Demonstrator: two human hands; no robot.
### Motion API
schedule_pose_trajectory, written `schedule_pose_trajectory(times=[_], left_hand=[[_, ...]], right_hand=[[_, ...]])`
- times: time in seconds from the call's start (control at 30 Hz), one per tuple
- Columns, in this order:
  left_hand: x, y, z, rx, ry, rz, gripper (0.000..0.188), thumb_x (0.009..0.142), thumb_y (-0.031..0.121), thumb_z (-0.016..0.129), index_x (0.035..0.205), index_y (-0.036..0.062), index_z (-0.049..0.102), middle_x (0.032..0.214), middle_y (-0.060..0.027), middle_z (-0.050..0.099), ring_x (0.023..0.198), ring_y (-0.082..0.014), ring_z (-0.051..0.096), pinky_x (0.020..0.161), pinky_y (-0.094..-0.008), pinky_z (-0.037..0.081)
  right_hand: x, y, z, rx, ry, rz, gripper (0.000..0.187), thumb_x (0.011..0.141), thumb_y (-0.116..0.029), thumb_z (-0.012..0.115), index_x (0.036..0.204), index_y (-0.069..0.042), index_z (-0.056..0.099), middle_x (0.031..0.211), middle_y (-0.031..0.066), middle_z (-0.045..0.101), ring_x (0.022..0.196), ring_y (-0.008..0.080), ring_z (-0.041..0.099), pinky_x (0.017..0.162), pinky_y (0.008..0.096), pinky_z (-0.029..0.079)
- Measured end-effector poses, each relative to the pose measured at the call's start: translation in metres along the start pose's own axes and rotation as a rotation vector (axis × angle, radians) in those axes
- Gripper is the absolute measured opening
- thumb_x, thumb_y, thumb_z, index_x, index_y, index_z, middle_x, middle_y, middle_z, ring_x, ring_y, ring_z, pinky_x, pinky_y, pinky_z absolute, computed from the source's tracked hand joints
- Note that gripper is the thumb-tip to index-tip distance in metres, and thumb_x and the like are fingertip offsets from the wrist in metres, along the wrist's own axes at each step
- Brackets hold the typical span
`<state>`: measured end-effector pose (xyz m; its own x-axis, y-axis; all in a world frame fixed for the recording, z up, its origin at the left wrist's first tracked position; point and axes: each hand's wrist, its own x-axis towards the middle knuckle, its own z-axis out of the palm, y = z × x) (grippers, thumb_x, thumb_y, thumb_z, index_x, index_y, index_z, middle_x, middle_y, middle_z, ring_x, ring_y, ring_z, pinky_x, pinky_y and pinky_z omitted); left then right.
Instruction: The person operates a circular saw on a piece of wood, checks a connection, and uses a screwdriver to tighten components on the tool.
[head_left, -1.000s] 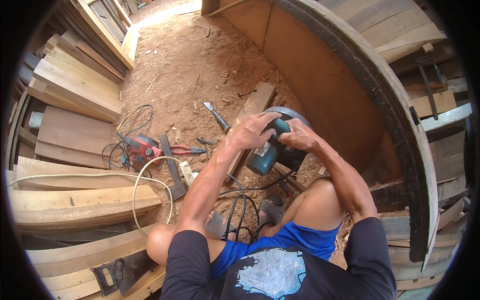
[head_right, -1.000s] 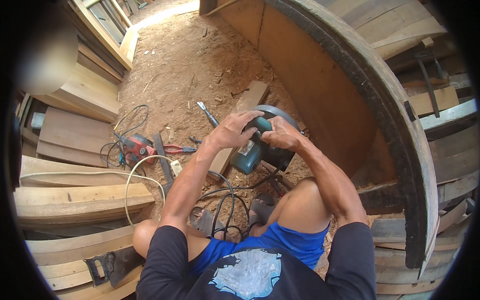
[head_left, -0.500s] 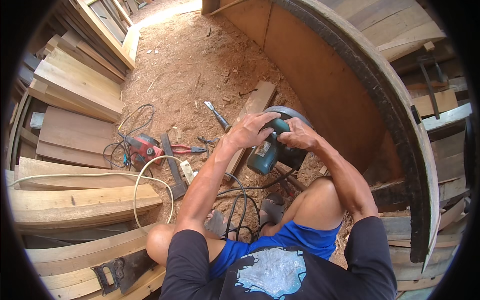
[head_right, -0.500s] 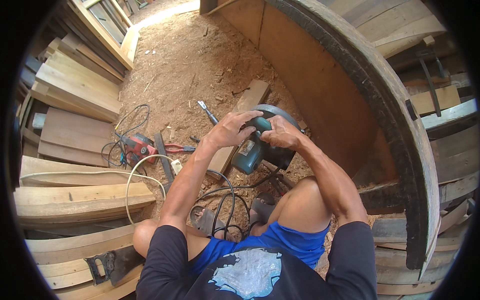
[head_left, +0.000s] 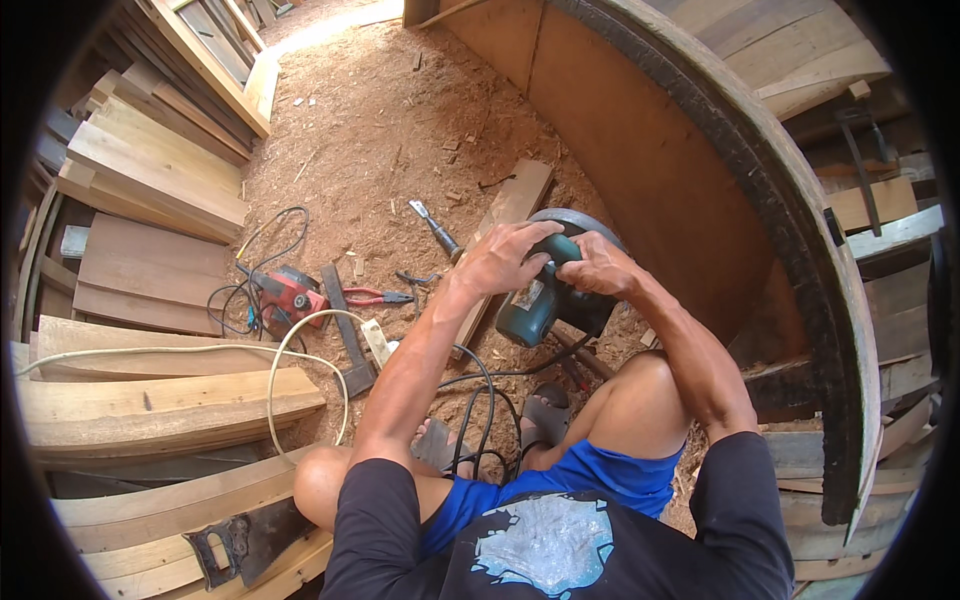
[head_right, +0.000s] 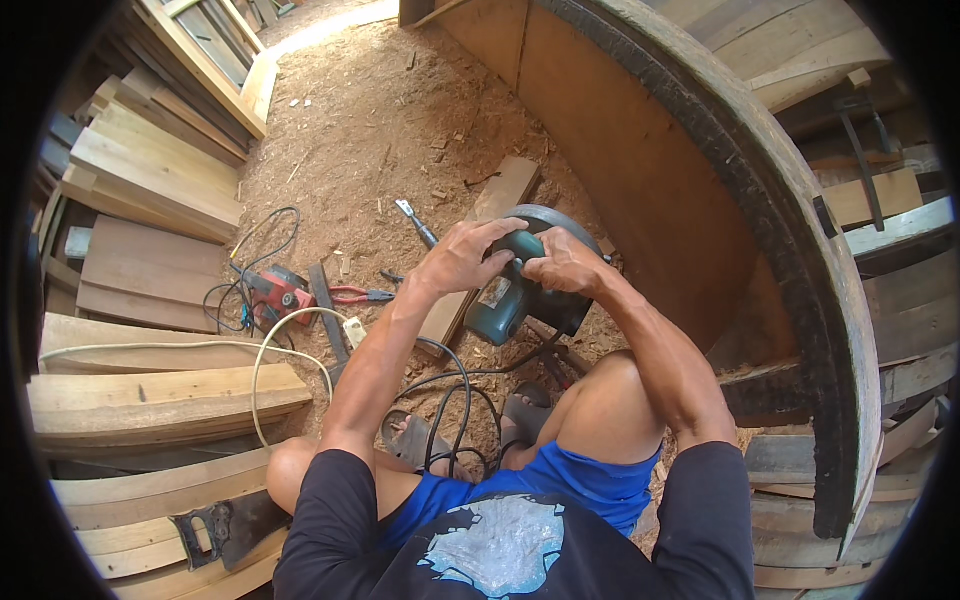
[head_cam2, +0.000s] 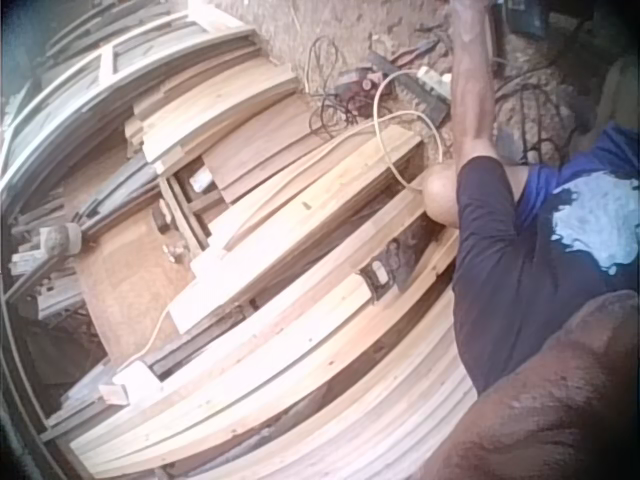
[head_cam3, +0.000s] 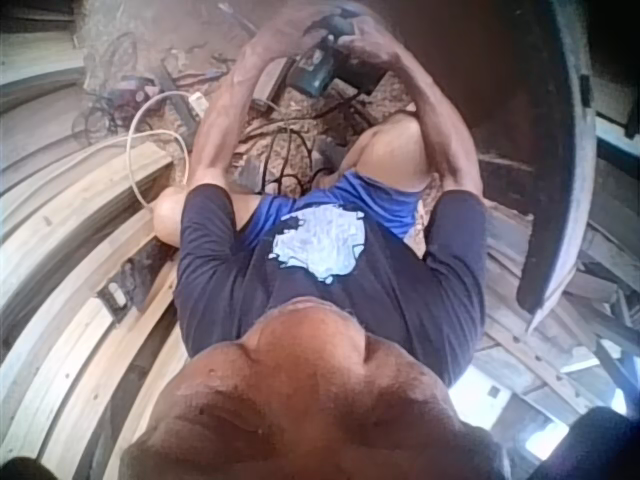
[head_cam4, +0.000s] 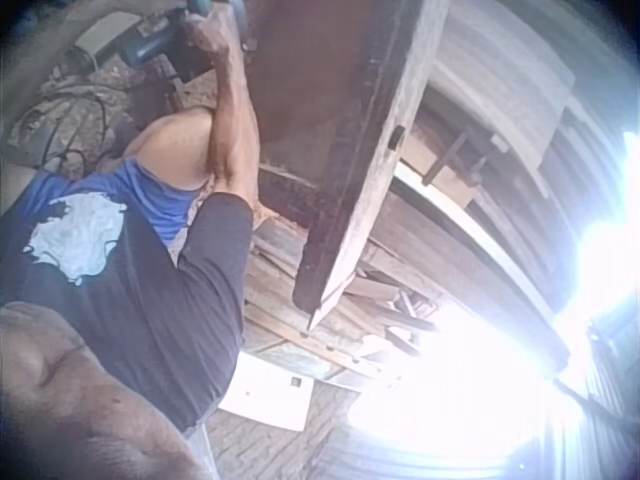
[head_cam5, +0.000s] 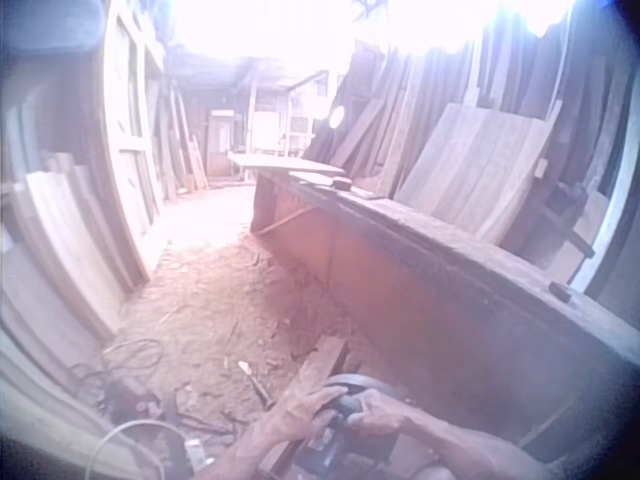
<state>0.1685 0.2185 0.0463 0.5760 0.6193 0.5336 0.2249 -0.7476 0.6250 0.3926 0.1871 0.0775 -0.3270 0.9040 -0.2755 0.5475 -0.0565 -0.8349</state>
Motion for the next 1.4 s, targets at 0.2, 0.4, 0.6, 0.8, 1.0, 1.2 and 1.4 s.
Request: schedule_pose_trajectory(times=[0.2,0.4,0.6,0.8,1.0,1.2,1.4], left_hand=[[-0.0002,-0.0052,-0.0022,-0.002,0.003,0.041,0.045,0.086,0.002,0.075,0.13,0.004,0.067,0.116,-0.0224,0.074,0.104,-0.0402,0.072,0.09,-0.0447,0.059],[0.0006,-0.003,-0.0019,-0.002,-0.005,0.023,0.046,0.085,0.001,0.075,0.13,0.0039,0.067,0.115,-0.0225,0.074,0.104,-0.0399,0.072,0.09,-0.0448,0.059],[0.0007,0.0012,0.0016,0.012,0.02,0.019,0.046,0.084,0.001,0.075,0.129,0.004,0.067,0.115,-0.0225,0.074,0.103,-0.04,0.073,0.089,-0.0445,0.059],[0.0005,-0.0015,0.0006,0.007,0.006,0.024,0.047,0.084,0.001,0.076,0.129,0.0036,0.067,0.115,-0.0226,0.074,0.102,-0.04,0.073,0.088,-0.0439,0.06],[-0.0004,0.0015,0.0028,0.007,0.014,0.005,0.047,0.084,0.001,0.076,0.13,0.0037,0.067,0.115,-0.0226,0.074,0.104,-0.0401,0.073,0.09,-0.0444,0.06],[0.0012,0.0033,0.0046,0.015,0.033,0.004,0.047,0.083,0.0,0.075,0.13,0.0036,0.067,0.117,-0.0224,0.074,0.105,-0.0402,0.072,0.091,-0.0443,0.059],[0.0014,0.0025,0.0036,-0.001,0.022,0.011,0.048,0.083,-0.001,0.075,0.13,0.0031,0.067,0.116,-0.0231,0.073,0.105,-0.0404,0.072,0.091,-0.0442,0.059]], right_hand=[[0.0003,-0.0019,0.0015,0.023,-0.008,-0.011,0.014,0.081,-0.016,0.066,0.075,-0.004,0.064,0.061,-0.0014,0.054,0.053,0.0094,0.051,0.049,0.0292,0.039],[0.0001,0.0015,0.0008,0.031,-0.019,-0.012,0.015,0.082,-0.017,0.066,0.072,-0.006,0.063,0.06,-0.0023,0.053,0.052,0.0086,0.049,0.047,0.029,0.036],[0.0005,0.004,0.0007,0.025,-0.002,-0.009,0.016,0.082,-0.017,0.067,0.071,-0.006,0.062,0.059,-0.0025,0.052,0.051,0.0085,0.048,0.046,0.0287,0.035],[-0.0007,0.0021,0.0,0.0,0.001,-0.004,0.016,0.081,-0.017,0.066,0.07,-0.006,0.062,0.058,-0.0023,0.052,0.051,0.0084,0.048,0.046,0.0288,0.034],[-0.002,-0.0001,0.0,0.023,-0.007,0.002,0.016,0.081,-0.016,0.066,0.07,-0.007,0.061,0.058,-0.0019,0.052,0.05,0.0082,0.048,0.046,0.0282,0.034],[-0.0009,0.0021,-0.0012,0.01,0.005,0.006,0.015,0.082,-0.016,0.067,0.071,-0.007,0.062,0.059,-0.0016,0.053,0.05,0.0084,0.049,0.046,0.0283,0.035],[-0.0042,-0.0022,-0.0014,0.008,0.002,0.006,0.014,0.082,-0.016,0.067,0.073,-0.005,0.063,0.059,-0.0016,0.053,0.051,0.0086,0.049,0.046,0.0285,0.036]])
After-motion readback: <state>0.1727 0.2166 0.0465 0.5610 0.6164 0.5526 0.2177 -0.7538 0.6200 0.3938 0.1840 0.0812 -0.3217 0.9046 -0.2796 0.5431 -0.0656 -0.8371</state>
